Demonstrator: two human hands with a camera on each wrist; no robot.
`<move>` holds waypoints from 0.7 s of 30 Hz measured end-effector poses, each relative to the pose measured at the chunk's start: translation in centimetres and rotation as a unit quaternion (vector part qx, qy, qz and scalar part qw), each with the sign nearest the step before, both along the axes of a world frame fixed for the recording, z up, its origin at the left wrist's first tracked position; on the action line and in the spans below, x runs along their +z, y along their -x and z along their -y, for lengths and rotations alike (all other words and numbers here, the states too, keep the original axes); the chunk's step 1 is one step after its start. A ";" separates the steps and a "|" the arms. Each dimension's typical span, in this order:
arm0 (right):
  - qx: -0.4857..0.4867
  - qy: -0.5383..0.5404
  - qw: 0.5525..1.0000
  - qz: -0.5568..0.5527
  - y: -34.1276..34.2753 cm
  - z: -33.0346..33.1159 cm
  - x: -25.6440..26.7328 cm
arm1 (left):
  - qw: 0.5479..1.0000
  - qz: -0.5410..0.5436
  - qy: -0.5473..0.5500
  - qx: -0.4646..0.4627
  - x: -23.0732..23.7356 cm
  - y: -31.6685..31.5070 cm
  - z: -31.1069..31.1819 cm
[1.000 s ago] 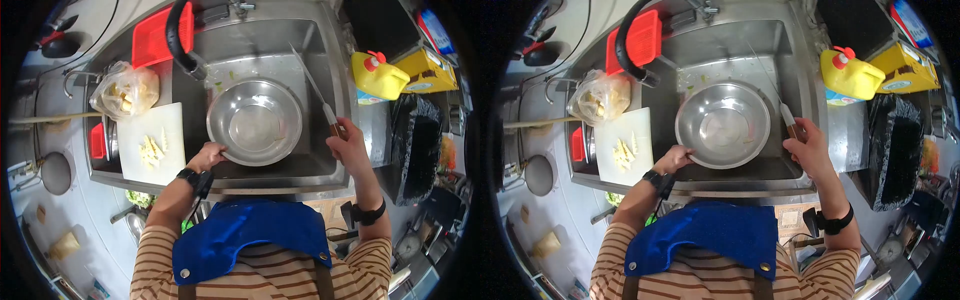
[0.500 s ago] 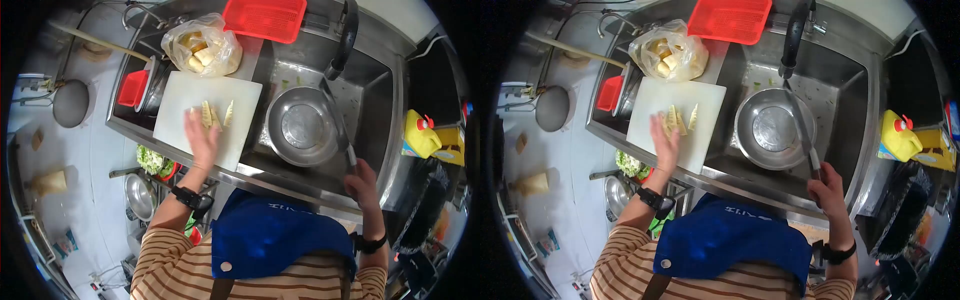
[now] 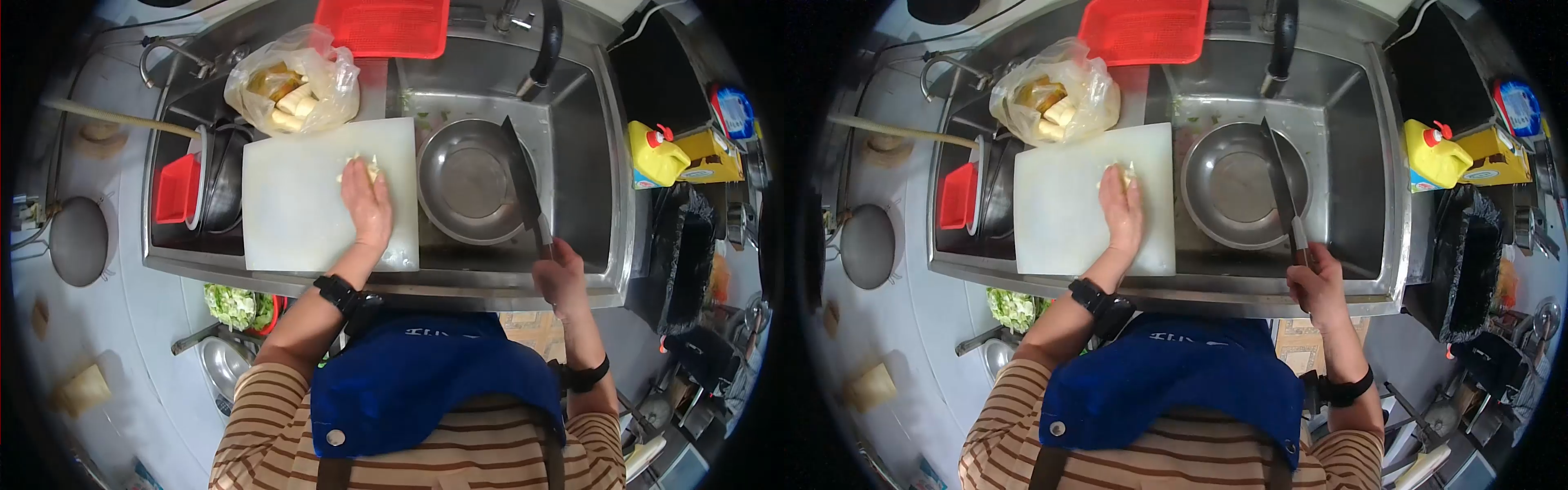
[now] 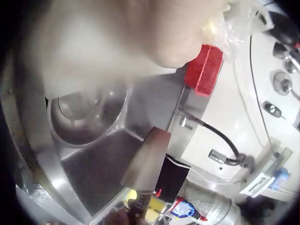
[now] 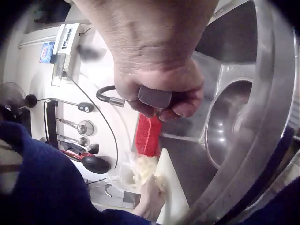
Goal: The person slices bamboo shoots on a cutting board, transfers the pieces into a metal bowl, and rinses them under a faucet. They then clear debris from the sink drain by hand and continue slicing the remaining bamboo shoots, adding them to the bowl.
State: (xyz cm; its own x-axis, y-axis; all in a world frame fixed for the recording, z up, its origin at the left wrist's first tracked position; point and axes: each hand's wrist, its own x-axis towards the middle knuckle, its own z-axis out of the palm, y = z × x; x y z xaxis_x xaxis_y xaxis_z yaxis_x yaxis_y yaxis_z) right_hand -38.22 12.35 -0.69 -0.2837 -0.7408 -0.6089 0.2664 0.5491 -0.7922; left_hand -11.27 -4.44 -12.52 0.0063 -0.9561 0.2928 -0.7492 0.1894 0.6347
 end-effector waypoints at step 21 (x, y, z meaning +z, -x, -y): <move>0.027 0.025 0.999 0.002 9.0 5.1 -3.1 | 0.942 0.290 -0.147 -0.085 3.1 -2.4 -3.3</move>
State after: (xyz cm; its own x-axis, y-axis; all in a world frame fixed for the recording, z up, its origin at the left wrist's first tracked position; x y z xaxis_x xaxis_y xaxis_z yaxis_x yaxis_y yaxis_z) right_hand -47.23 7.29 -3.79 -0.2400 -0.7846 -0.5717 0.2415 0.5221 -0.8180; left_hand -8.82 -1.10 -9.41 -0.2327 -0.9694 -0.0775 -0.9609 0.2169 0.1723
